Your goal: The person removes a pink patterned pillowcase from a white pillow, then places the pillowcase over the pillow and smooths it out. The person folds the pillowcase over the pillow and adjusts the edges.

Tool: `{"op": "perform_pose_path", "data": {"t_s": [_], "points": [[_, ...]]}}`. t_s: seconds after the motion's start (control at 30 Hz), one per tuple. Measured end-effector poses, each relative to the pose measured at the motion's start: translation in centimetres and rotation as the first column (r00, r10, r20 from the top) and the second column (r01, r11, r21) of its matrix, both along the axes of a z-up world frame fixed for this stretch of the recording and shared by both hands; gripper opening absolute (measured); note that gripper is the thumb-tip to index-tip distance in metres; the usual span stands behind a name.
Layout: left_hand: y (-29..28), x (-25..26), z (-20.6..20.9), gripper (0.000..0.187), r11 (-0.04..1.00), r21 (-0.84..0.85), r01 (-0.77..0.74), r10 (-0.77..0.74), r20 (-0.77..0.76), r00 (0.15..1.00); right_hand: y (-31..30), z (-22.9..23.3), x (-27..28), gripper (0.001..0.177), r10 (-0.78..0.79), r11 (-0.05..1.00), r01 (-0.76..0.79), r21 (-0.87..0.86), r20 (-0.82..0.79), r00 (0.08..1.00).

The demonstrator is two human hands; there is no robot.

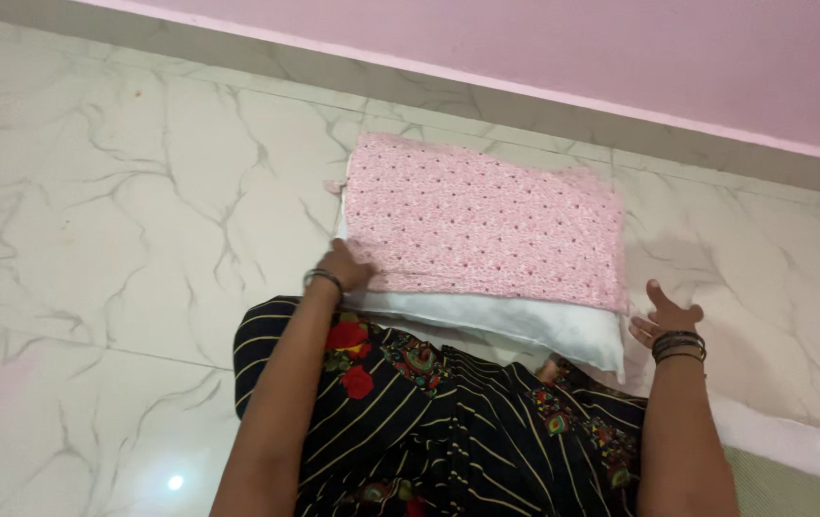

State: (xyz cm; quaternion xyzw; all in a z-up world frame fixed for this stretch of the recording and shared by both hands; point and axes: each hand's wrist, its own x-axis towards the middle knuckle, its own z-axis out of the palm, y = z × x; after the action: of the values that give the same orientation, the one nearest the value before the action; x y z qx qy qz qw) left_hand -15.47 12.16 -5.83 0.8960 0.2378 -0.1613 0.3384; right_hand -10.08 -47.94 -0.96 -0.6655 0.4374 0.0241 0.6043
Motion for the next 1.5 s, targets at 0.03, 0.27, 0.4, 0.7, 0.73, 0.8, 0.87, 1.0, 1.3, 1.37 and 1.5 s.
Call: {"op": "perform_pose_path", "data": {"t_s": [0.03, 0.27, 0.4, 0.7, 0.73, 0.8, 0.87, 1.0, 1.3, 1.37, 1.5], "points": [[-0.1, -0.2, -0.4, 0.083, 1.0, 0.006, 0.016, -0.016, 0.014, 1.0, 0.2, -0.5, 0.3, 0.122, 0.006, 1.0, -0.006, -0.024, 0.022, 1.0], [0.3, -1.6, 1.9, 0.025, 0.983, -0.057, -0.177, 0.186, 0.297, 0.937, 0.7, -3.6, 2.4, 0.081, 0.109, 0.992, -0.107, -0.069, 0.027, 0.994], [-0.1, -2.5, 4.8, 0.021, 0.953, -0.114, -0.279, 0.302, 0.383, 0.873, 0.8, -3.9, 2.8, 0.05, 0.335, 0.926, -0.33, -0.184, -0.003, 0.942], [0.0, -2.1, 1.9, 0.025, 0.997, 0.077, 0.007, -0.012, 0.065, 0.998, 0.9, -5.4, 2.5, 0.046, 0.08, 0.996, -0.071, 0.052, -0.212, 0.974], [-0.2, -2.3, 2.4, 0.025, 0.999, 0.043, -0.019, 0.016, 0.059, 0.998, 0.7, -5.4, 2.7, 0.038, 0.049, 0.996, -0.038, 0.082, -0.136, 0.989], [-0.8, -3.2, 3.9, 0.048, 0.995, 0.056, 0.083, -0.088, 0.104, 0.991, 0.2, -5.4, 3.1, 0.029, -0.025, 0.989, 0.023, 0.147, 0.014, 1.0], [-1.9, -4.0, 5.6, 0.058, 0.981, 0.125, 0.15, -0.161, 0.08, 0.984, -0.6, -5.6, 3.3, 0.036, -0.111, 0.973, 0.075, 0.217, 0.157, 0.981], [-3.0, -4.7, 7.4, 0.028, 0.951, 0.282, 0.125, -0.155, 0.09, 0.984, -1.9, -6.1, 3.4, 0.04, -0.233, 0.908, 0.179, 0.378, 0.1, 0.967], [-2.0, -5.2, 11.9, 0.02, 0.98, 0.077, -0.186, 0.017, 0.888, 0.46, -4.2, -2.0, 5.1, 0.031, -0.412, 0.824, -0.018, 0.567, 0.62, 0.668], [-1.5, -6.1, 13.5, 0.025, 0.979, 0.007, -0.203, 0.05, 0.961, 0.271, -4.8, 2.0, 3.9, 0.03, -0.497, 0.771, -0.217, 0.599, 0.778, 0.384], [-1.3, -10.2, 15.0, 0.028, 0.995, -0.01, -0.099, 0.048, 0.92, 0.39, -4.2, 7.2, -3.7, 0.022, -0.028, 0.981, -0.138, 0.139, 0.799, 0.601]]}}
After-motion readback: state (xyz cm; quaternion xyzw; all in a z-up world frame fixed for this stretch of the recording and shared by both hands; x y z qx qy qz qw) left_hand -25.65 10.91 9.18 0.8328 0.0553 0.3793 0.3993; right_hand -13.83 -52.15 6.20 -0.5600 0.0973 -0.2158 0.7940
